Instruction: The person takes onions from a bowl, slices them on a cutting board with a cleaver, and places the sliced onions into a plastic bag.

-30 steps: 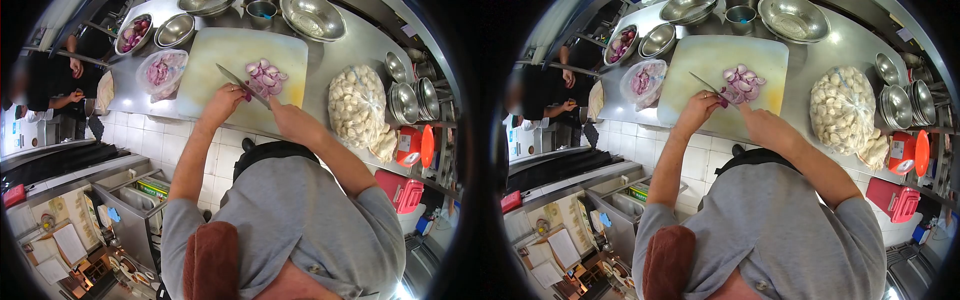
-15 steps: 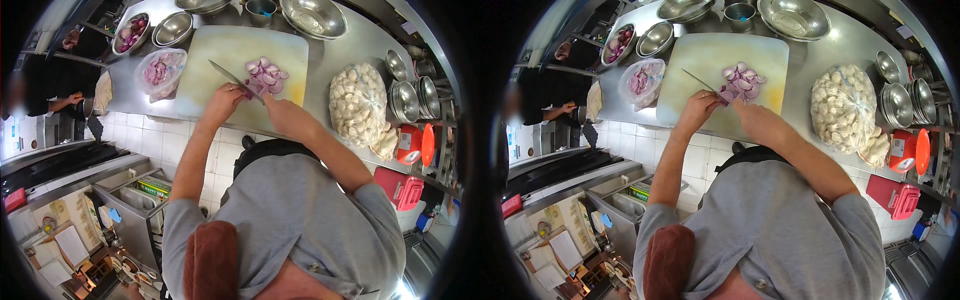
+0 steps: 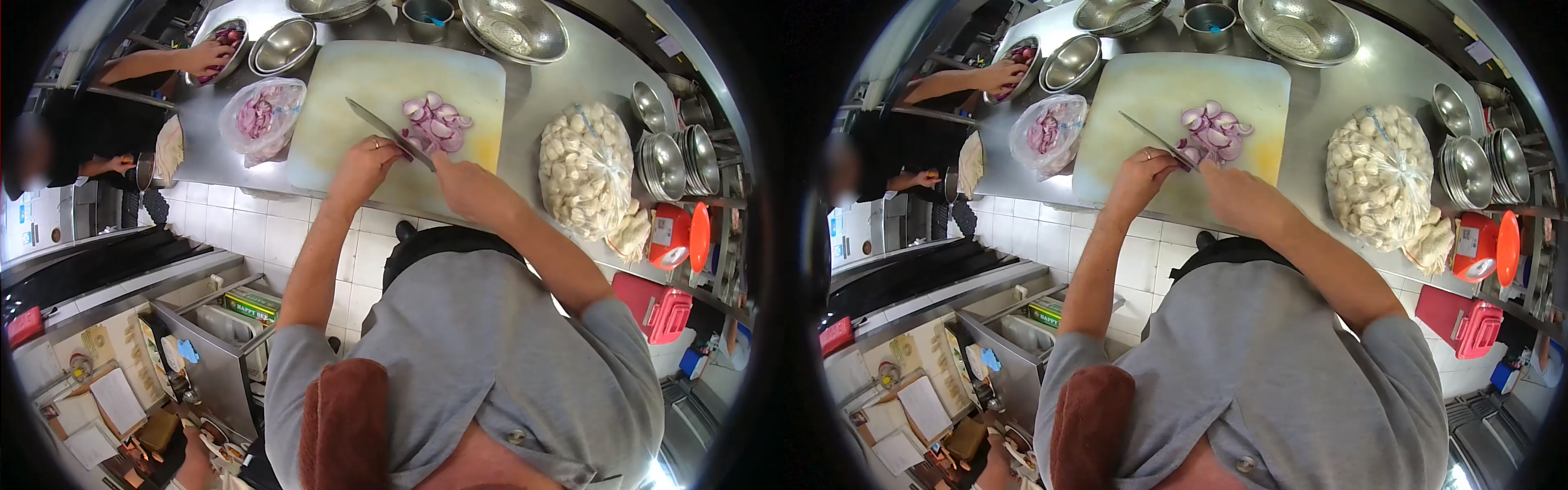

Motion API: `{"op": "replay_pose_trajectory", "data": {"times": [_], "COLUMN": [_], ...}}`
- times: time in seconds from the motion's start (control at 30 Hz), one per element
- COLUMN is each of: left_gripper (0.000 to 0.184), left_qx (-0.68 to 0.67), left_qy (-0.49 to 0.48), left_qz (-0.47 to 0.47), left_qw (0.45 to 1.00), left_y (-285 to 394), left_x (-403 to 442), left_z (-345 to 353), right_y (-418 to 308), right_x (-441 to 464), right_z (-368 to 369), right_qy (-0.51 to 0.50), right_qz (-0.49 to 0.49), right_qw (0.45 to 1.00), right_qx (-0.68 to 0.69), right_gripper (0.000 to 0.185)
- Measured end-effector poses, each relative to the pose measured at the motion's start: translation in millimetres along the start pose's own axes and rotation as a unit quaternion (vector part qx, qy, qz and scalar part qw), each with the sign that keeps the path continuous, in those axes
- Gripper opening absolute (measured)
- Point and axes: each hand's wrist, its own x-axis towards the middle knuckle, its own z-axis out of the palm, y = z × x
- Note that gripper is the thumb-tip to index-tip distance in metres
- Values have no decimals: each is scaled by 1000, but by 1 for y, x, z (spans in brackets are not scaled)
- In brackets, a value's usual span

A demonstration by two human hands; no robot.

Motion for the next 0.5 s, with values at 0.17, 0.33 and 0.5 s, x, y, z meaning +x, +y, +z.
{"op": "replay_pose_trajectory", "data": {"times": [0.17,0.33,0.5], "left_gripper": [11,10,10], "left_qx": [4,0,-4], "left_qy": [3,6,7], "left_qz": [2,-4,-16], "left_qw": [1000,1000,1000], "left_y": [-3,2,3], "left_x": [-4,-2,-6], "left_z": [3,1,1], "right_y": [16,2,18], "right_x": [11,-2,15], "right_z": [14,-3,15], "right_qy": [11,-2,22], "right_qz": [-9,-13,-31], "right_qw": [1000,1000,999], "right_qx": [6,-5,-13], "right_gripper": [17,18,17]}}
